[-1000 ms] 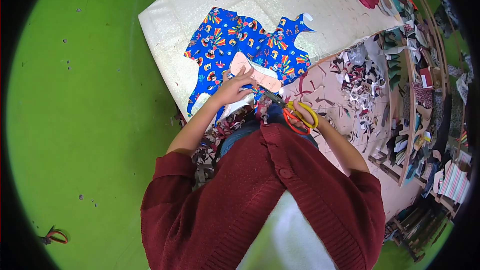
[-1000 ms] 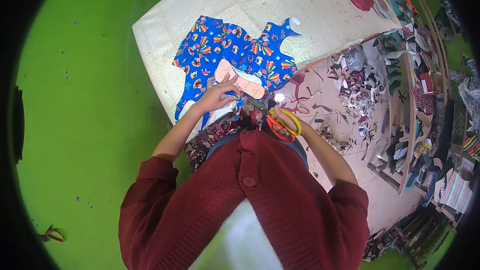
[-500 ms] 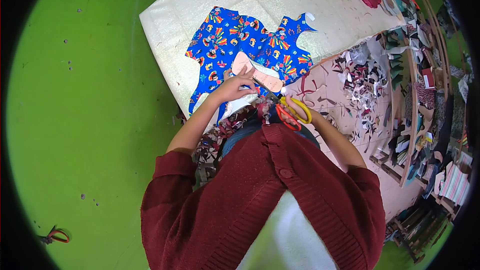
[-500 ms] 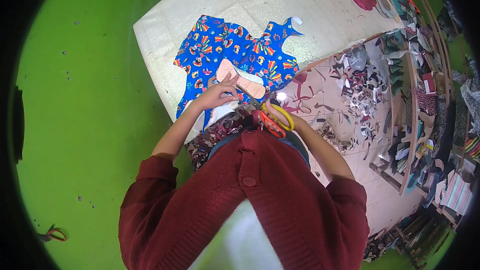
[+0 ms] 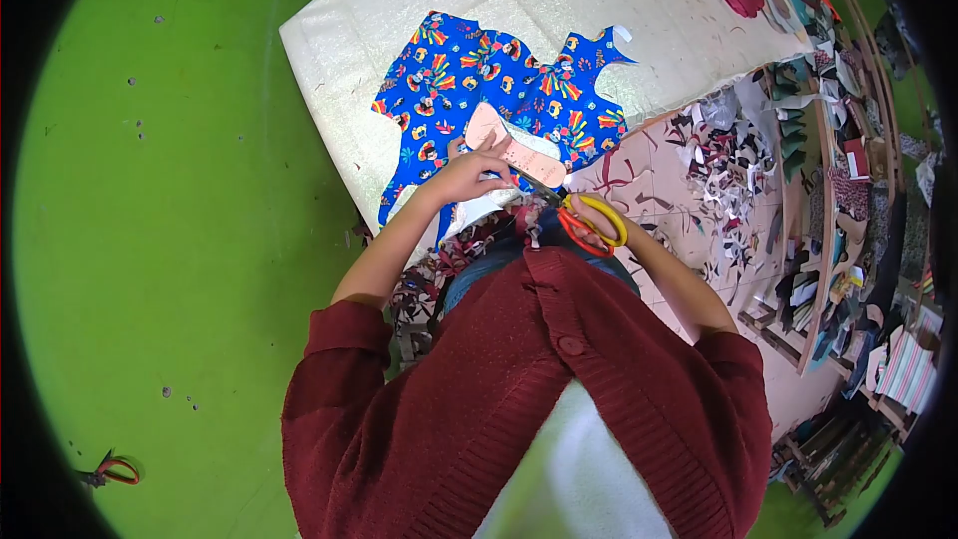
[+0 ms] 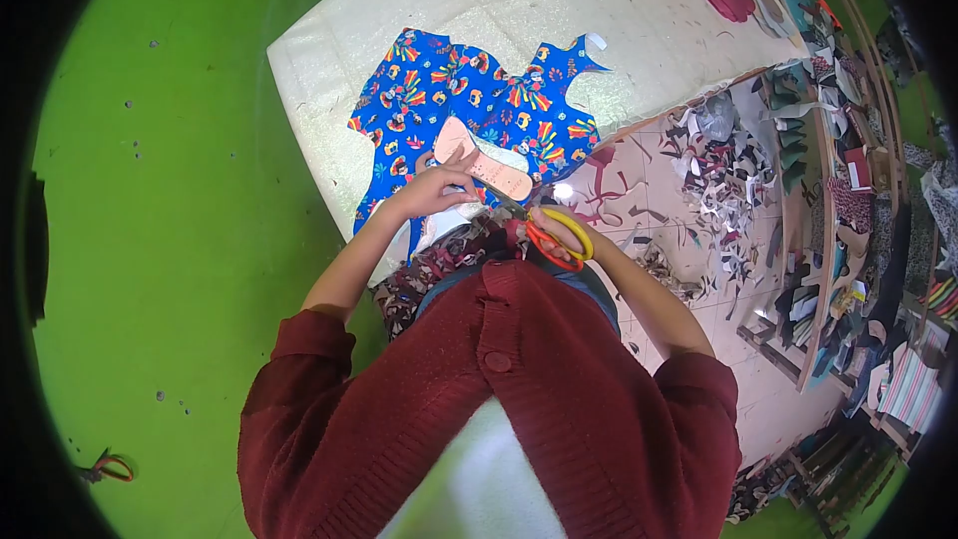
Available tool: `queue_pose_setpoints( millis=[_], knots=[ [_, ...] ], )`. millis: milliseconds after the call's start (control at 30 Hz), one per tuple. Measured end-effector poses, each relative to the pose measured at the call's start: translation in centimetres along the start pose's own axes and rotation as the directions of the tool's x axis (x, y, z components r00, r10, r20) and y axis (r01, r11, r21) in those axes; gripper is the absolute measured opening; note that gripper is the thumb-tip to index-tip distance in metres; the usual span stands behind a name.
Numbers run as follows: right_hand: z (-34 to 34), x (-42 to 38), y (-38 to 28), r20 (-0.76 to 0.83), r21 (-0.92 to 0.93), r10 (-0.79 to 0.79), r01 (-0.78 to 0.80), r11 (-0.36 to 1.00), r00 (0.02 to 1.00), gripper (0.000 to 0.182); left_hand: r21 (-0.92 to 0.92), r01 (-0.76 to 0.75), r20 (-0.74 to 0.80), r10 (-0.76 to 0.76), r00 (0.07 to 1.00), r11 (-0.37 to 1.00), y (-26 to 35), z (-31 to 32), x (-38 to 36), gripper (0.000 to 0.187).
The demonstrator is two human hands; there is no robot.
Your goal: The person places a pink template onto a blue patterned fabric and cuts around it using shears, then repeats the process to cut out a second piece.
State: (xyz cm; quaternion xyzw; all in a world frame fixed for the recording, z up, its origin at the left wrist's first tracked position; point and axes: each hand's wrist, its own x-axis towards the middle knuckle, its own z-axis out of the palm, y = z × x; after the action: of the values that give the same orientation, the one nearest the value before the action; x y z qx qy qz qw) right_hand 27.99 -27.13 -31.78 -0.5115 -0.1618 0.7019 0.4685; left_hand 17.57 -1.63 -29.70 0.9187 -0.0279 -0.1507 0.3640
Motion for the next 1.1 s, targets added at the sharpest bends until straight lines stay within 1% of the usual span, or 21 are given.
queue_pose_setpoints(
  millis=[133, 167, 200, 233, 300, 400, 533, 600, 633, 700, 733, 800, 833, 967, 1033, 1067, 1100],
  knots=[
    [0.2, -0.4, -0.7, -0.028, -0.044, -0.047, 0.046, 0.998, 0.999, 0.064, 0.009, 0.001, 0.000, -0.001, 1.000, 1.000, 0.0, 0.0, 0.0, 0.005],
    [0.3, -0.5, -1.0, -0.045, -0.085, -0.053, 0.049, 0.995, 0.998, 0.061, 0.009, 0.001, 0.001, -0.001, 1.000, 1.000, -0.1, 0.1, 0.0, 0.005],
    [0.5, -0.6, -1.3, -0.063, -0.128, -0.059, 0.051, 0.991, 0.996, 0.058, 0.011, -0.018, -0.012, 0.018, 1.000, 1.000, -0.2, 0.2, 0.0, 0.005],
    [0.7, -0.8, -1.7, -0.063, -0.128, -0.060, 0.051, 0.990, 0.996, 0.058, 0.013, -0.038, -0.024, 0.038, 0.999, 0.999, -0.4, 0.2, 0.0, 0.006],
    [1.0, -1.0, -2.4, -0.084, -0.156, 0.010, -0.023, 0.988, 0.996, 0.055, 0.006, -0.025, -0.008, 0.025, 1.000, 1.000, -0.4, 0.2, 0.0, 0.005],
    [1.1, -0.1, -2.9, -0.089, -0.107, 0.056, -0.066, 0.992, 0.994, 0.054, -0.002, -0.018, 0.013, 0.018, 1.000, 1.000, -0.3, 0.0, 0.0, 0.005],
    [0.5, 1.0, -3.0, -0.076, -0.109, 0.070, -0.078, 0.991, 0.995, 0.053, -0.009, -0.027, 0.000, 0.027, 1.000, 1.000, -0.3, -0.1, 0.0, 0.006],
    [-0.1, 1.0, -2.8, 0.006, -0.090, 0.004, -0.003, 0.996, 1.000, 0.052, 0.002, -0.026, 0.009, 0.026, 1.000, 1.000, -0.3, -0.1, 0.1, 0.006],
    [-0.3, 1.1, -2.2, 0.006, -0.092, 0.005, -0.005, 0.996, 1.000, 0.052, 0.013, -0.025, 0.019, 0.025, 1.000, 1.000, -0.3, -0.1, 0.1, 0.006],
    [-0.4, 1.5, -1.4, 0.056, -0.015, -0.019, 0.020, 1.000, 0.998, 0.050, 0.019, -0.036, 0.011, 0.035, 0.999, 0.999, -0.5, -0.1, 0.1, 0.006],
    [-0.2, 1.5, -1.3, 0.059, -0.014, -0.020, 0.021, 1.000, 0.998, 0.050, 0.025, -0.047, 0.008, 0.047, 0.999, 0.999, -0.6, -0.1, 0.0, 0.006],
    [0.2, 1.3, -1.1, -0.029, -0.064, -0.058, 0.056, 0.996, 0.998, 0.046, 0.024, -0.038, 0.016, 0.037, 0.999, 0.999, -0.6, -0.1, 0.0, 0.006],
    [0.1, 1.5, -0.7, -0.035, -0.014, -0.026, 0.026, 1.000, 0.999, 0.043, 0.020, -0.031, 0.025, 0.031, 0.999, 0.999, -0.5, -0.1, 0.0, 0.006],
    [0.5, 1.4, -1.0, -0.063, -0.042, -0.031, 0.028, 0.999, 0.998, 0.042, 0.014, -0.027, 0.034, 0.027, 0.999, 1.000, -0.6, -0.3, 0.0, 0.006],
    [1.2, 0.8, -2.2, -0.096, -0.113, -0.009, -0.002, 0.994, 0.995, 0.046, 0.021, -0.044, 0.037, 0.043, 0.998, 0.999, -0.7, -0.3, 0.0, 0.006],
    [1.4, 0.2, -3.1, -0.093, -0.117, -0.009, -0.002, 0.993, 0.996, 0.046, 0.021, -0.041, 0.033, 0.041, 0.999, 0.999, -0.7, -0.4, 0.1, 0.006],
    [1.7, -0.7, -4.1, -0.083, -0.175, 0.007, -0.021, 0.984, 0.997, 0.050, 0.028, -0.048, 0.036, 0.047, 0.998, 0.998, -0.6, -0.4, 0.0, 0.006]
  ],
)
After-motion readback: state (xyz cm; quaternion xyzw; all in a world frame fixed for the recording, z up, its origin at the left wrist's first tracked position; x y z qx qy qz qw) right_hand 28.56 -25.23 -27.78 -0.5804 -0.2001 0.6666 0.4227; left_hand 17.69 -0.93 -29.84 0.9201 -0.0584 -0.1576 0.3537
